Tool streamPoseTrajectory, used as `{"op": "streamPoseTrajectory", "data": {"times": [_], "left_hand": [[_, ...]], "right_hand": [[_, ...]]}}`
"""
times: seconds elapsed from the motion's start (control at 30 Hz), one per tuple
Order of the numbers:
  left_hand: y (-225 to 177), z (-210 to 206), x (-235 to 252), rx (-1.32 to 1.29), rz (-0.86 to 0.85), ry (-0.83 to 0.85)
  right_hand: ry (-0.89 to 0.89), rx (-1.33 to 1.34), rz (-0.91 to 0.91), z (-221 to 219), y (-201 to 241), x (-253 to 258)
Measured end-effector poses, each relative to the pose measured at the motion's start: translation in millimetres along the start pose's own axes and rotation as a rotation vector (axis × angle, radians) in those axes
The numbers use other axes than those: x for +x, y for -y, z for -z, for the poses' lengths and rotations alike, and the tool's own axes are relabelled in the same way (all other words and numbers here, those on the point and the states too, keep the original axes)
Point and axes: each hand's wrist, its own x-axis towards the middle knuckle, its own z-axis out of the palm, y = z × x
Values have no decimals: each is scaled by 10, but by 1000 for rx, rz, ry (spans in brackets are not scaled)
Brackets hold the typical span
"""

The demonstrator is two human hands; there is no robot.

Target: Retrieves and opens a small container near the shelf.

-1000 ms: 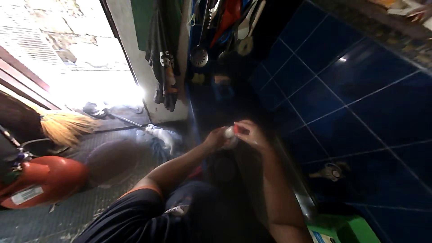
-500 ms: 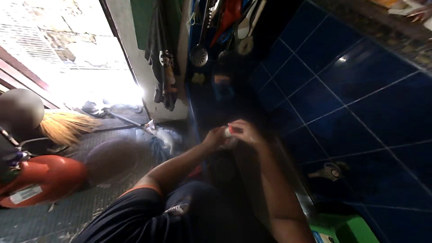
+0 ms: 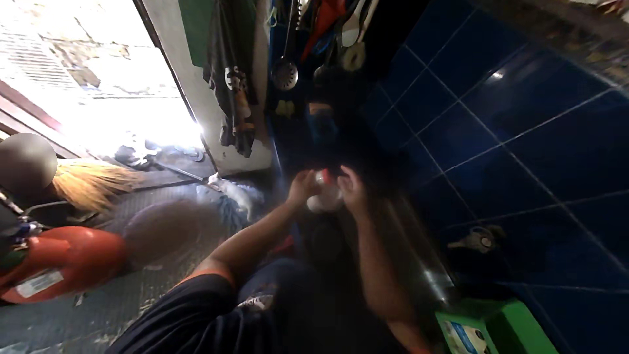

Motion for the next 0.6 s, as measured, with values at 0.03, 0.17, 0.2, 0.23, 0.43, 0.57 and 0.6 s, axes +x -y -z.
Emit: {"op": "streamPoseTrajectory", "data": {"times": [0.03, 0.17, 0.2, 0.23, 0.43, 0.57, 0.6], "left_hand": [[5, 52, 25, -9, 26, -18], [62, 261, 53, -65, 96, 50], [91, 299, 30, -98, 111, 79], [117, 344, 13, -131, 132, 108], [227, 785, -58, -246, 220, 182], [304, 1016, -107, -216, 265, 154], [347, 1078, -114, -211, 263, 168]], "right_hand": [[51, -123, 13, -59, -44, -36], [47, -361, 22, -184, -161, -136], [-15, -345, 35, -159, -212, -169], [-79, -312, 21, -109, -252, -208], [144, -255, -558, -70, -914, -678], [223, -203, -594, -281, -1215, -1103], [198, -206, -571, -320, -1260, -1171]]}}
